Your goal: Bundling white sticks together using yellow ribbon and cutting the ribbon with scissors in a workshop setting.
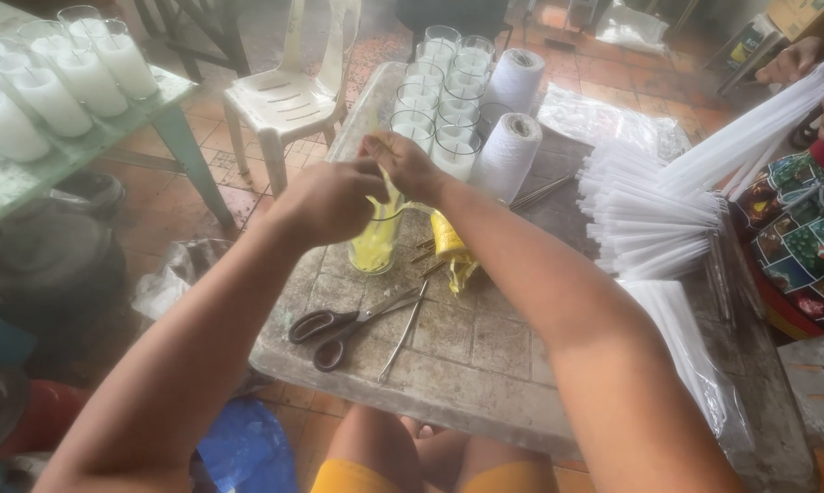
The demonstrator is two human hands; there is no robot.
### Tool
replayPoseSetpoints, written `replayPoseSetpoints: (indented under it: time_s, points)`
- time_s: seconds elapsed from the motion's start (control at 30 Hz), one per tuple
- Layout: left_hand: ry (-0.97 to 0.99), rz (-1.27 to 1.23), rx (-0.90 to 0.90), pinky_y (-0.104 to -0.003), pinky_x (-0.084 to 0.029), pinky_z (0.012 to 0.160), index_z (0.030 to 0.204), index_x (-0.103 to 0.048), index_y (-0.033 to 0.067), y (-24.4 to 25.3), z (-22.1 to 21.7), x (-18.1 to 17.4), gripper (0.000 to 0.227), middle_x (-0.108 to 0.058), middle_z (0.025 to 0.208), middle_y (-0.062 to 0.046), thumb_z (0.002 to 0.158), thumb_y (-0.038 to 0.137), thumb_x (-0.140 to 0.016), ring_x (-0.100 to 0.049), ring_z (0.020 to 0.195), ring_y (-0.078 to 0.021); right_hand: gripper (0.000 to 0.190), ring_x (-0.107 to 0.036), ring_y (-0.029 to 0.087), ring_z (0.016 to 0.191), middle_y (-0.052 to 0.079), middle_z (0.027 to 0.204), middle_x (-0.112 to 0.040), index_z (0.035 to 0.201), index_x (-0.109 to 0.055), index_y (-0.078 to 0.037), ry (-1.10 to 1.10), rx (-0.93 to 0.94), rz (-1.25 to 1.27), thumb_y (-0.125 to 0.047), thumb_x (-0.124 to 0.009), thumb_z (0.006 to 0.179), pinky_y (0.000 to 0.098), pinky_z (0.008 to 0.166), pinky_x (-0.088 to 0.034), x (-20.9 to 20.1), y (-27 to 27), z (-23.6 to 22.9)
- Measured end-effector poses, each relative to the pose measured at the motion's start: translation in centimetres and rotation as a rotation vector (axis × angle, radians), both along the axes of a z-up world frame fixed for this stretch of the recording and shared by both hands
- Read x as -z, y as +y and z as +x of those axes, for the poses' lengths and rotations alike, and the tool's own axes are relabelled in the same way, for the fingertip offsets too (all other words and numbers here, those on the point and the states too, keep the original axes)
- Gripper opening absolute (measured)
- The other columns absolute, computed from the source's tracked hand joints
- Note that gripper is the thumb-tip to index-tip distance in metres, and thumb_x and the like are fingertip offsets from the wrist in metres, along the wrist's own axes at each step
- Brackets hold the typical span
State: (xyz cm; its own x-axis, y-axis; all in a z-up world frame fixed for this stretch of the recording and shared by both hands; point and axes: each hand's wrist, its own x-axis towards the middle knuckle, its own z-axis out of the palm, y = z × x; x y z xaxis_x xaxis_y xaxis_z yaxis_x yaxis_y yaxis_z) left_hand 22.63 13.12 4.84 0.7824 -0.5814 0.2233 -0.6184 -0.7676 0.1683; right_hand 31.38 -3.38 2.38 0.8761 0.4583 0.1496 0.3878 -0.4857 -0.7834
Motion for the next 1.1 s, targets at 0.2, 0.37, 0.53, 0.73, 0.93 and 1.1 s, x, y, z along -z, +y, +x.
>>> replayPoseSetpoints:
  time_s: [0.2, 0.37, 0.53, 0.73, 0.93, 1.1]
  points:
    - [-0.173, -0.57, -0.197, -0.026, -0.055, 0.065, 0.105, -0.078, 0.0252, 5.2, -0.5, 1.9, 0.031, -0.069, 0.104, 0.007, 0.094, 0.004, -0.057, -0.067, 0.086, -0.0095, 0.054, -0.04, 0.031, 0.146, 0.007, 0.148, -0.054, 0.128, -0.07, -0.022, -0.069, -0.045, -0.292, -0.056, -0.033, 0.108, 0.0734, 0.118, 0.006, 1.5, 0.3, -1.8]
    - [0.025, -0.853, -0.344, -0.038, -0.055, 0.089, 0.13, -0.067, 0.0175, 4.2, -2.6, 3.0, 0.03, -0.06, 0.123, -0.008, 0.104, 0.011, -0.055, -0.061, 0.108, -0.0213, 0.073, -0.03, 0.021, 0.152, -0.002, 0.161, -0.041, 0.152, -0.048, -0.035, -0.007, 0.013, -0.361, -0.081, -0.03, 0.098, 0.0745, 0.118, 0.003, 2.8, -0.2, -0.1]
    - [0.198, -0.793, -0.316, -0.065, -0.038, 0.11, 0.155, -0.04, 0.0115, 1.0, -3.8, 0.9, 0.053, -0.04, 0.149, -0.026, 0.11, 0.038, -0.035, -0.041, 0.137, -0.045, 0.101, -0.029, 0.034, 0.153, 0.017, 0.165, -0.033, 0.16, -0.029, -0.012, 0.156, 0.055, 0.029, -0.076, -0.061, 0.089, 0.0585, 0.128, -0.015, -3.8, -2.2, -5.5]
    - [0.158, -0.745, -0.26, -0.059, -0.039, 0.108, 0.155, -0.032, 0.0103, -2.4, -0.3, 1.0, 0.082, -0.031, 0.156, -0.023, 0.097, 0.066, -0.019, -0.039, 0.142, -0.0374, 0.105, -0.019, 0.031, 0.156, 0.016, 0.169, -0.019, 0.16, -0.018, -0.016, 0.199, 0.175, 0.18, -0.076, -0.045, 0.078, 0.0539, 0.122, -0.017, -6.6, -6.6, -9.8]
    - [0.225, -0.548, -0.316, -0.053, -0.03, 0.112, 0.151, -0.042, 0.0091, -3.2, 1.1, 1.3, 0.065, -0.046, 0.153, -0.016, 0.104, 0.05, -0.022, -0.042, 0.141, -0.0336, 0.084, -0.037, 0.029, 0.148, 0.016, 0.16, -0.038, 0.153, -0.032, -0.005, -0.208, 0.285, 0.195, -0.065, -0.039, 0.095, 0.0478, 0.122, -0.03, -2.1, -12.7, -18.5]
    - [0.342, -0.763, -0.323, -0.053, -0.03, 0.116, 0.155, -0.036, 0.0175, -1.7, -2.4, -1.2, 0.053, -0.032, 0.161, -0.014, 0.107, 0.038, -0.027, -0.032, 0.145, -0.0288, 0.074, -0.042, 0.027, 0.14, 0.016, 0.152, -0.043, 0.149, -0.039, -0.004, -0.244, 0.316, 0.107, -0.059, -0.04, 0.1, 0.0454, 0.119, -0.036, 6.0, -15.9, -24.2]
